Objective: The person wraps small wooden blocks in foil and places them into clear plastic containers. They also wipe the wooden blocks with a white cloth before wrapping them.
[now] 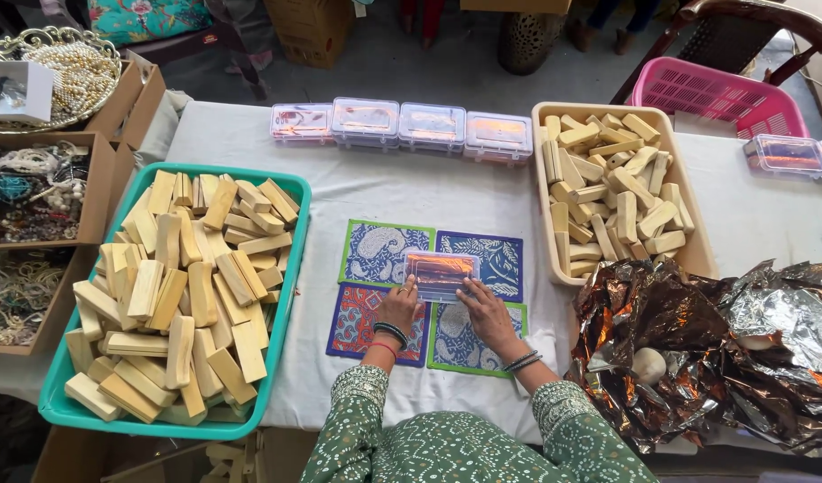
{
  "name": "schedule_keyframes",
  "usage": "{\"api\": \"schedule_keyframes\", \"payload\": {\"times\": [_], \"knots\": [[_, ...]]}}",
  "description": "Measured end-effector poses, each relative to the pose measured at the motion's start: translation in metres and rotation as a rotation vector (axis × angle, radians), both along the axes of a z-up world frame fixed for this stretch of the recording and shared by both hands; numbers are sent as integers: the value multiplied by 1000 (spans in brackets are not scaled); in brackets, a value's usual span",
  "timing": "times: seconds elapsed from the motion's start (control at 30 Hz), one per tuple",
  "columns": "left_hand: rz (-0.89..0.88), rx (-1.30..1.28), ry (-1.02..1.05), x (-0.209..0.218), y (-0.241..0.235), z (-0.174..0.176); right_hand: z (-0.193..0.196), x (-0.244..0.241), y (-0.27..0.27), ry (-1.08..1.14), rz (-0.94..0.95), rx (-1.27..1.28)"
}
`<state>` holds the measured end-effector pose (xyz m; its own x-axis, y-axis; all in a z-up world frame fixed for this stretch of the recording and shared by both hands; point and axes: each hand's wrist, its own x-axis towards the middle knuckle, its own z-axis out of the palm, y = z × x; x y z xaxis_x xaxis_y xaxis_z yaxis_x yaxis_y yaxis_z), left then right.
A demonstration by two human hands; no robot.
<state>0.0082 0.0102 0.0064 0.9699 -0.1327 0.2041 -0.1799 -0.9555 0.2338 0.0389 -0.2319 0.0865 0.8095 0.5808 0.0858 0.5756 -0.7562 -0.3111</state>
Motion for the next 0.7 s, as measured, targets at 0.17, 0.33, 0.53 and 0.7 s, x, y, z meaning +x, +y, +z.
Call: {"api": "schedule_keyframes", "payload": {"times": [0.17,0.33,0.53,0.7], "knots": [[31,-4,-3,-3,-3,8,-2,1,0,-8,1,2],[-3,53,-73,-6,-5,2,-2,-3,0,-16,-8,-10],[31,124,-110,-9,-8,-18,-2,-9,-5,25,-9,-71],[54,-115,-108,-17,-2,20,-21,10,-16,-32,89,205]]}}
